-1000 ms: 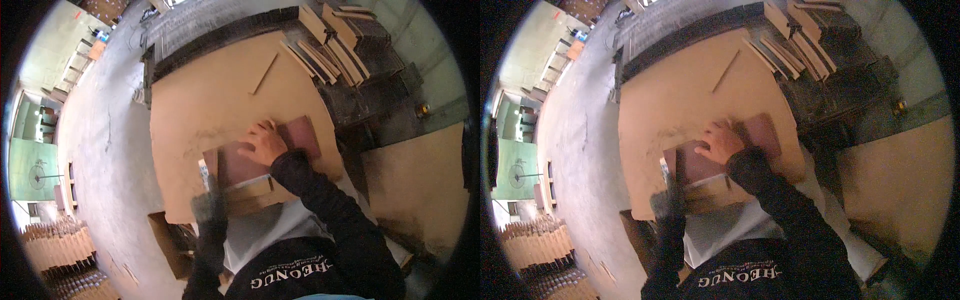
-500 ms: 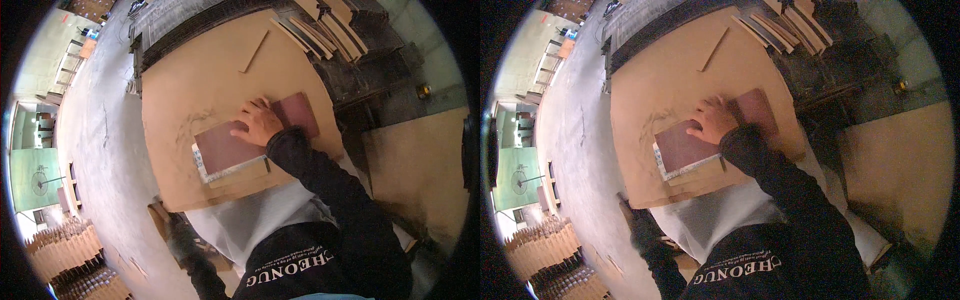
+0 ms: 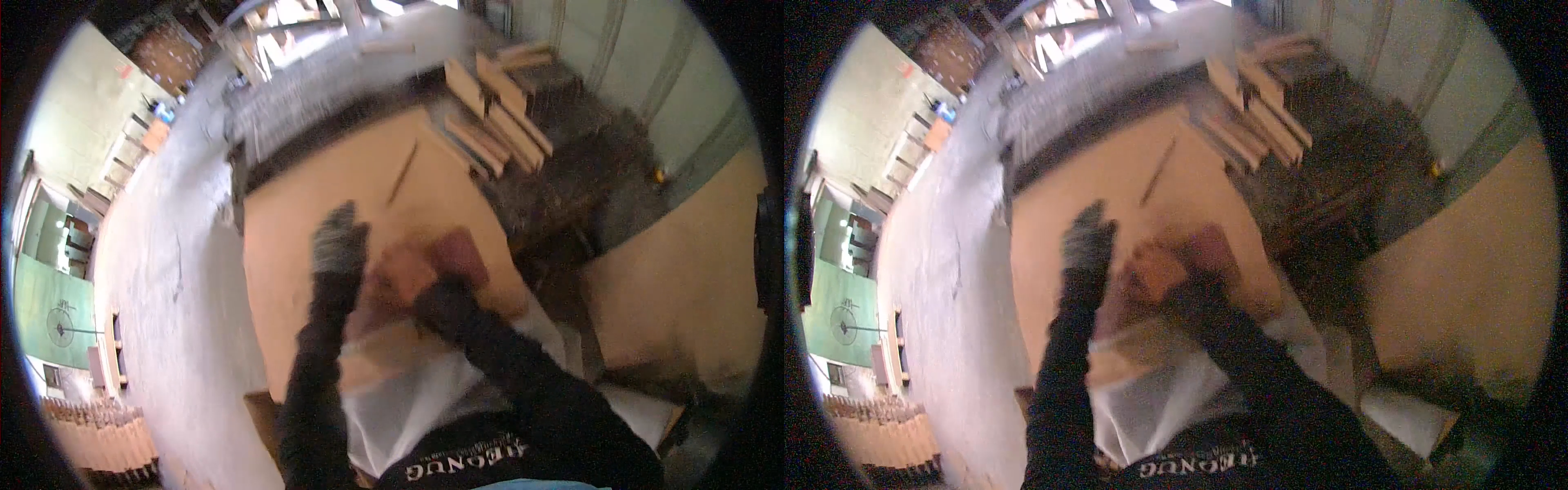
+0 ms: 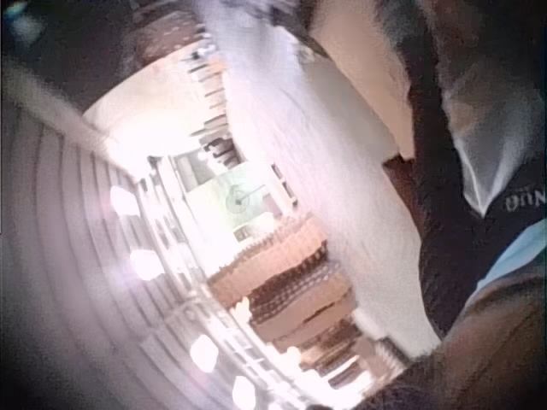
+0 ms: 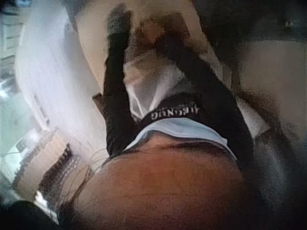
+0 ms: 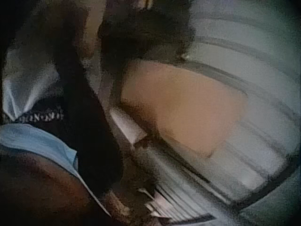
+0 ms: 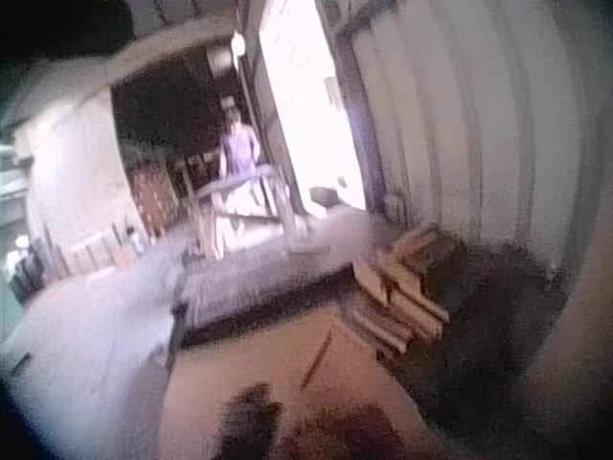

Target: The person sands small wooden strips by hand against a piece of sandpaper laid on a workbench.

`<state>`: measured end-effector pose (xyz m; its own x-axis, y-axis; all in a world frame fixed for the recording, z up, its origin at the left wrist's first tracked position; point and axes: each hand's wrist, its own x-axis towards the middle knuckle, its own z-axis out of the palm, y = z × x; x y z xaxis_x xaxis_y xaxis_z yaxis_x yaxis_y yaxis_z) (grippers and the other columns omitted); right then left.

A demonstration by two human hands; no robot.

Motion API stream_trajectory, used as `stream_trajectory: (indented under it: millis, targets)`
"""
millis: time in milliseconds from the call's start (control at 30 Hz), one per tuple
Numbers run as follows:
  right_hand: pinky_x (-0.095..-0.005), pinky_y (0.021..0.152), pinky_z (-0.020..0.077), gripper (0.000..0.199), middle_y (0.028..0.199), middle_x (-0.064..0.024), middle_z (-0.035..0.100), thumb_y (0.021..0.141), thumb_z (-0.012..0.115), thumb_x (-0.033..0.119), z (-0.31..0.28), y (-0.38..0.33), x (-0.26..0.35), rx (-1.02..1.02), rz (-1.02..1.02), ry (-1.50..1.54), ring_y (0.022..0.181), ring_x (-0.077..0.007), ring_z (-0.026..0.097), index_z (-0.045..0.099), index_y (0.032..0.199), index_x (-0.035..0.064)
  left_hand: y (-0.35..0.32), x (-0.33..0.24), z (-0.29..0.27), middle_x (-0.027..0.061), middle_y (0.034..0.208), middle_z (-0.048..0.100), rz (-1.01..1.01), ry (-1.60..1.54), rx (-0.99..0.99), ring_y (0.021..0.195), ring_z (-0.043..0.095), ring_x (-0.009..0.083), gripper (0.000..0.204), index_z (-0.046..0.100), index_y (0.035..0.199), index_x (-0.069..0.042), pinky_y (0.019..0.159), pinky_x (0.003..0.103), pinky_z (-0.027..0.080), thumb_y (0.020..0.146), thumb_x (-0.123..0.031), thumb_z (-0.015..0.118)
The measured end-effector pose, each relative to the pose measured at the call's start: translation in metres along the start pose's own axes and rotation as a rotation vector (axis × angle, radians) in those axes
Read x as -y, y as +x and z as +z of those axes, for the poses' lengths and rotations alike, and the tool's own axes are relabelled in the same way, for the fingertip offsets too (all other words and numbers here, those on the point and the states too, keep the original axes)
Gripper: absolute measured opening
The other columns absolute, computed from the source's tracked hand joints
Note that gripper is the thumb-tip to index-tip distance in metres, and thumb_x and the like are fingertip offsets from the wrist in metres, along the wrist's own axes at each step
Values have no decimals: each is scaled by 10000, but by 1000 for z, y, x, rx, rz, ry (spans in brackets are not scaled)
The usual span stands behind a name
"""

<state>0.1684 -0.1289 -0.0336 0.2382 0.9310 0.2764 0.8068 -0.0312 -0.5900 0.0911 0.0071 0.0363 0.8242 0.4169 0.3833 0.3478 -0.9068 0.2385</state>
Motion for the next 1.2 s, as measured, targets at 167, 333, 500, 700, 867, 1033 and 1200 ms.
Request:
stream_trajectory:
  millis: [167, 333, 500, 700, 867, 1033, 1200]
  targets:
    - [-453, 886, 444, 334, 1031, -176, 599, 806, 610, 259, 38, 13, 4, -229, -38, -79, 987, -340, 564, 618, 1056, 38, 84, 13, 100, 142, 947, 652, -104, 378, 251, 884, 635, 322, 200, 629, 896, -42, 736, 424, 528, 867, -166, 475]
    - [-451, 970, 383, 403, 1140, -154, 589, 789, 629, 264, 40, 8, -46, -249, -25, -308, 1088, -336, 521, 595, 1131, 55, 66, -15, 30, 111, 1077, 646, -220, 174, 638, 983, 610, 239, 326, 645, 1105, -126, 878, 413, 494, 874, -335, 548]
    - [-502, 967, 388, 345, 1087, -149, 584, 811, 637, 378, 3, 6, 19, -85, 41, 81, 1065, -322, 540, 636, 1080, 162, -94, 64, -42, 72, 889, 663, -605, -1166, 297, 728, 583, 90, 318, 610, 1138, 1, 615, 214, 460, 827, -22, 547]
    - [-490, 993, 312, 319, 1021, -118, 581, 756, 681, 371, -2, 10, 17, -105, 22, 40, 1045, -322, 508, 676, 977, 142, -153, 11, -87, 48, 816, 627, -776, -1278, 110, 580, 490, 74, 267, 613, 1111, 12, 496, 224, 381, 894, -114, 524]
    - [-448, 933, 367, 290, 958, -94, 566, 719, 728, 337, -8, 7, 20, -186, -15, 66, 999, -314, 512, 689, 928, 140, -182, 23, -70, 33, 788, 594, -1082, -1388, 113, 583, 515, 105, 312, 602, 1125, -37, 468, 239, 387, 933, -262, 501]
    - [-443, 939, 364, 287, 969, -96, 561, 710, 733, 329, -7, 1, 8, -161, 17, -56, 986, -310, 517, 693, 928, 147, -194, 4, -59, 27, 770, 568, -1077, -875, 125, 661, 524, 113, 306, 545, 1164, -64, 578, 246, 424, 914, -240, 561]
    - [-473, 943, 348, 305, 961, -118, 568, 730, 697, 382, -9, -2, 9, -106, 50, -45, 1032, -324, 502, 683, 916, 141, -205, -18, -78, 159, 775, 600, -664, -27, 509, 621, 571, 241, 509, 361, 1382, -102, 580, 376, 463, 912, -191, 535]
